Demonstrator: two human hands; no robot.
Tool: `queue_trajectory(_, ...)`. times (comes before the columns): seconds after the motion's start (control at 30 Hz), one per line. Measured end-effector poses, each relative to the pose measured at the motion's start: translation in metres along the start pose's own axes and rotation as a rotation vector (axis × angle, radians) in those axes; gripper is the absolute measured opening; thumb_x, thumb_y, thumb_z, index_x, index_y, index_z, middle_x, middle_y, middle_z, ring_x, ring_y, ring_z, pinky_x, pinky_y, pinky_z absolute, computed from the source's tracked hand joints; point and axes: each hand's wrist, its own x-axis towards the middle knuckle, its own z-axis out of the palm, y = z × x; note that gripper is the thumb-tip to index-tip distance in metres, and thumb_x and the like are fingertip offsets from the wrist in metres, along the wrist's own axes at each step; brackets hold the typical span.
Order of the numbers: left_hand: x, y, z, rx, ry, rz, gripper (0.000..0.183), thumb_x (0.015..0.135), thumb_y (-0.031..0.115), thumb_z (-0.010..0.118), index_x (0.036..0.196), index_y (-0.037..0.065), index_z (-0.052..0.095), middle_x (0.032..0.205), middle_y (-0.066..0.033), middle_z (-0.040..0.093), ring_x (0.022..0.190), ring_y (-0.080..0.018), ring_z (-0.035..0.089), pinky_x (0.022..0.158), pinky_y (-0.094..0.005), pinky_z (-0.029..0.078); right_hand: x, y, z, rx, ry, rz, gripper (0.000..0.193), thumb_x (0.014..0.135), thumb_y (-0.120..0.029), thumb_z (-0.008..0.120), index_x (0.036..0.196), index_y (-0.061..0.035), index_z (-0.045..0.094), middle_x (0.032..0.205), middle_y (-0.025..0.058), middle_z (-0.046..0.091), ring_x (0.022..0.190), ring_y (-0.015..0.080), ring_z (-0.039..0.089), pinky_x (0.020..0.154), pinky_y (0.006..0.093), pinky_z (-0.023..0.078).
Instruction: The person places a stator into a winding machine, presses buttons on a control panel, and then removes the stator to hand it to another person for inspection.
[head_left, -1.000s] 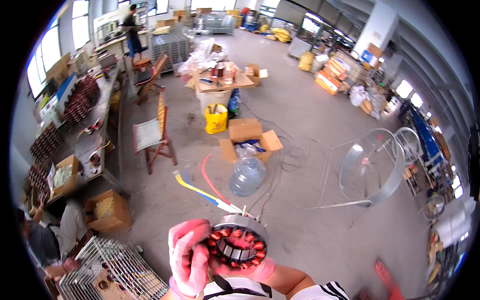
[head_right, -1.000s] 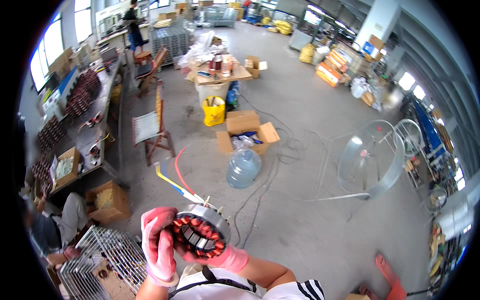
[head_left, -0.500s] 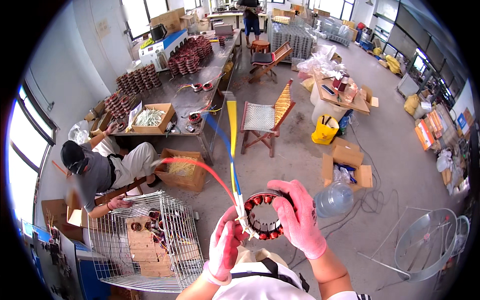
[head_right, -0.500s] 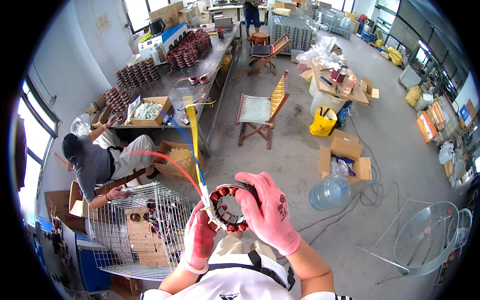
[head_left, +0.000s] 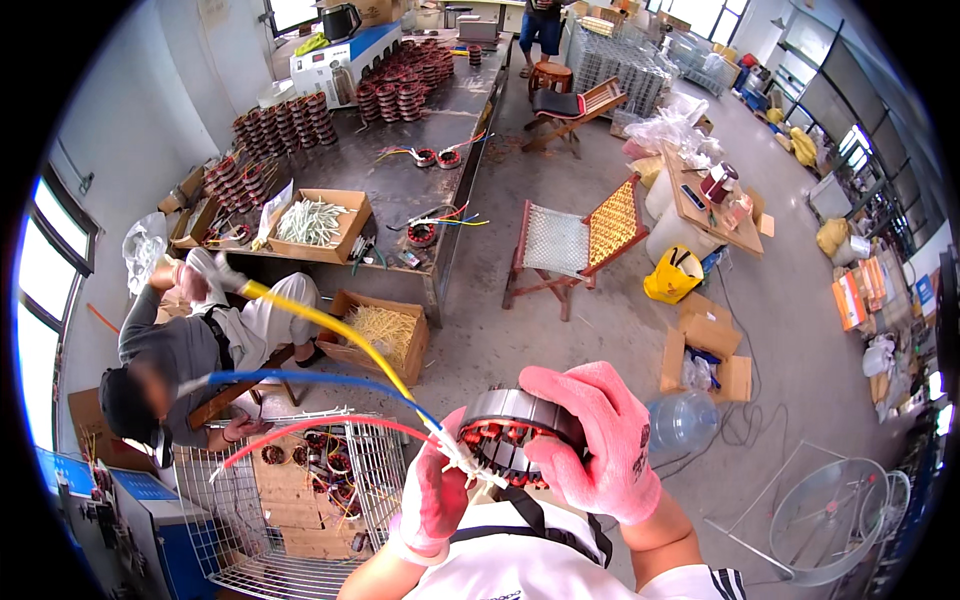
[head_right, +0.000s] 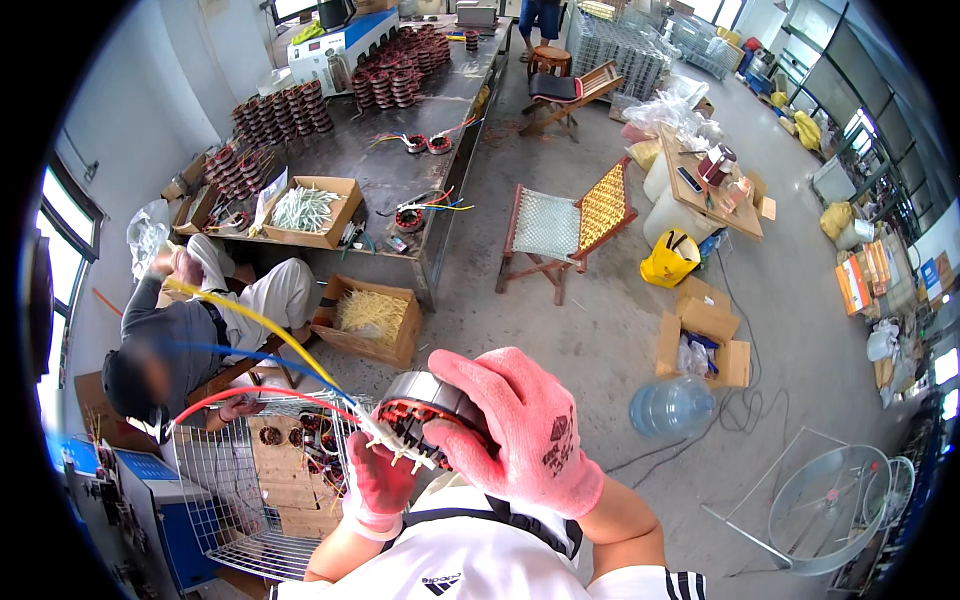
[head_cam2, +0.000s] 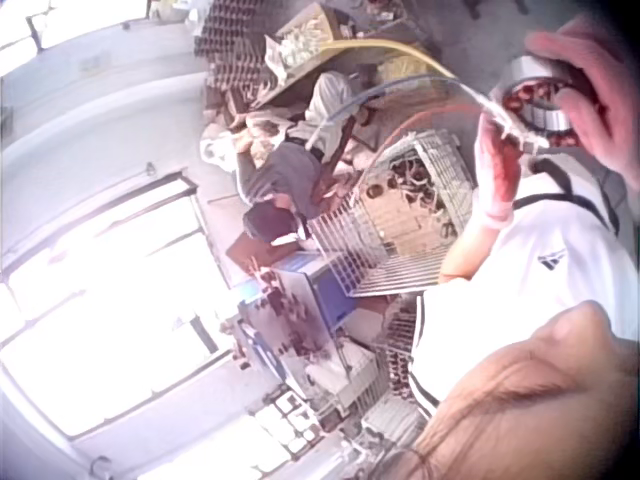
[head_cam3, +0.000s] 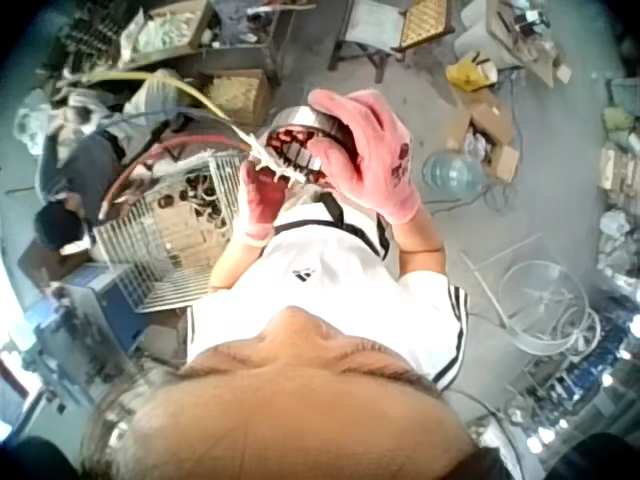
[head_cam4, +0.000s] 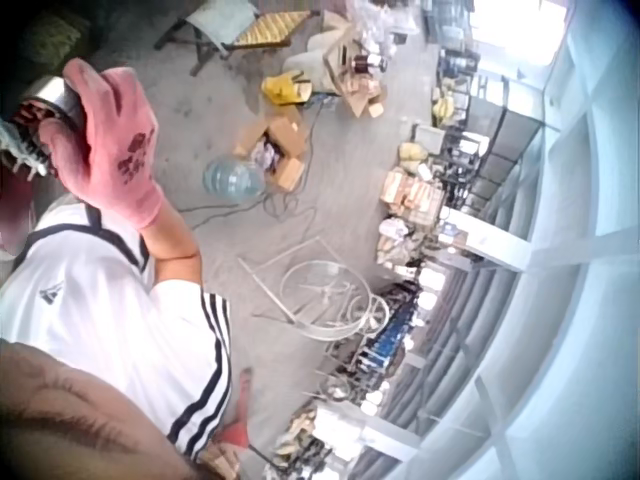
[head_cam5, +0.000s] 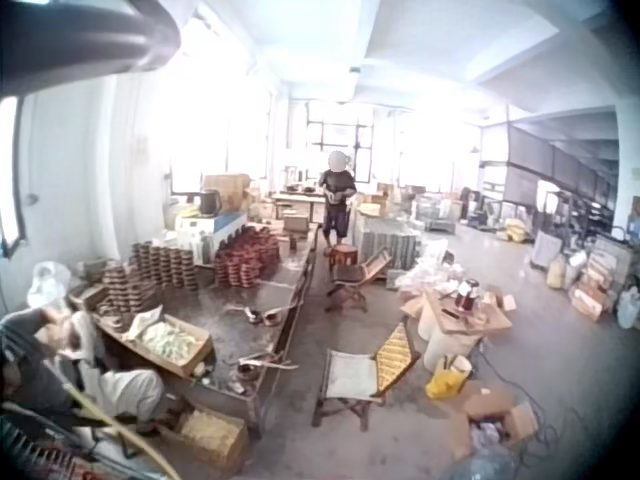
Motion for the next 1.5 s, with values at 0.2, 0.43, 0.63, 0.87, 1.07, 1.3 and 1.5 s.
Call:
queue_trajectory(0.2,0.018,0.027,0.001,0.001,-0.006,0.007,0.097,0.076,0.06,0.065,0.142,0.001,0.026,0.132,-0.0144,0.048,0.118,-0.026,0.051,0.099,-0.0407,0.041,0.024,0.005,0.021,0.013,-0.022,-0.116,0.053,0.063,-0.023,0.079,0.11,-0.0041,0.062,0.087,0.0091,0.06,0.066,0.0244,0.06,0.054,0.0322,0.048)
queue_trajectory(0.43,0.034,0.03,-0.004,-0.057,-0.008,-0.039,0.102,0.071,0.063,0.068,0.142,0.003,0.027,0.13,-0.0142,0.05,0.117,-0.0255,0.052,0.099,-0.0403,0.042,0.048,0.012,0.025,0.025,-0.085,-0.195,0.054,0.064,-0.026,0.078,0.109,-0.0032,0.061,0.086,0.0075,0.06,0.068,0.0228,0.059,0.055,0.0319,0.048)
queue_trajectory(0.63,0.054,0.021,0.007,-0.049,0.0,0.034,0.096,0.076,0.062,0.063,0.142,0.003,0.026,0.139,-0.0157,0.042,0.125,-0.0308,0.045,0.105,-0.047,0.036,0.071,0.029,0.012,0.021,-0.175,-0.164,0.053,0.066,-0.028,0.076,0.11,-0.0037,0.059,0.081,0.0061,0.055,0.065,0.0222,0.057,0.052,0.0323,0.046)
queue_trajectory(0.87,0.079,0.004,0.016,-0.154,-0.019,0.013,0.101,0.07,0.059,0.07,0.143,0.006,0.025,0.144,-0.0138,0.035,0.13,-0.0324,0.038,0.107,-0.0519,0.032,0.088,0.053,-0.008,0.038,-0.181,-0.16,0.048,0.07,-0.028,0.074,0.108,-0.0039,0.058,0.08,0.0066,0.052,0.063,0.0221,0.056,0.052,0.0319,0.044)
queue_trajectory(1.07,0.092,-0.001,0.028,-0.101,0.081,0.016,0.105,0.069,0.062,0.071,0.144,0.005,0.023,0.143,-0.0142,0.035,0.129,-0.0308,0.04,0.107,-0.0491,0.033,0.096,0.07,-0.017,0.069,-0.198,-0.153,0.051,0.064,-0.025,0.077,0.107,-0.0032,0.061,0.082,0.0085,0.057,0.066,0.0243,0.058,0.055,0.0328,0.047)
queue_trajectory(1.3,0.092,0.035,0.023,0.15,0.149,0.357,0.054,0.095,0.033,0.052,0.132,-0.006,0.041,0.118,-0.0129,0.056,0.099,-0.0183,0.058,0.087,-0.0318,0.046,0.087,0.106,0.055,1.207,-0.334,0.725,0.04,0.098,-0.033,0.045,0.115,0.0013,0.056,0.1,0.009,0.065,0.082,0.0167,0.061,0.077,0.0275,0.049)
queue_trajectory(1.5,0.058,0.027,0.017,0.928,0.426,0.96,0.04,0.08,-0.003,0.062,0.118,-0.001,0.052,0.109,-0.0127,0.049,0.083,-0.0159,0.058,0.071,-0.0259,0.047,0.059,0.111,0.14,2.32,-0.586,1.243,0.044,0.096,-0.034,0.041,0.129,-0.0058,0.048,0.092,0.0113,0.055,0.063,0.017,0.04,0.056,0.0271,0.038)
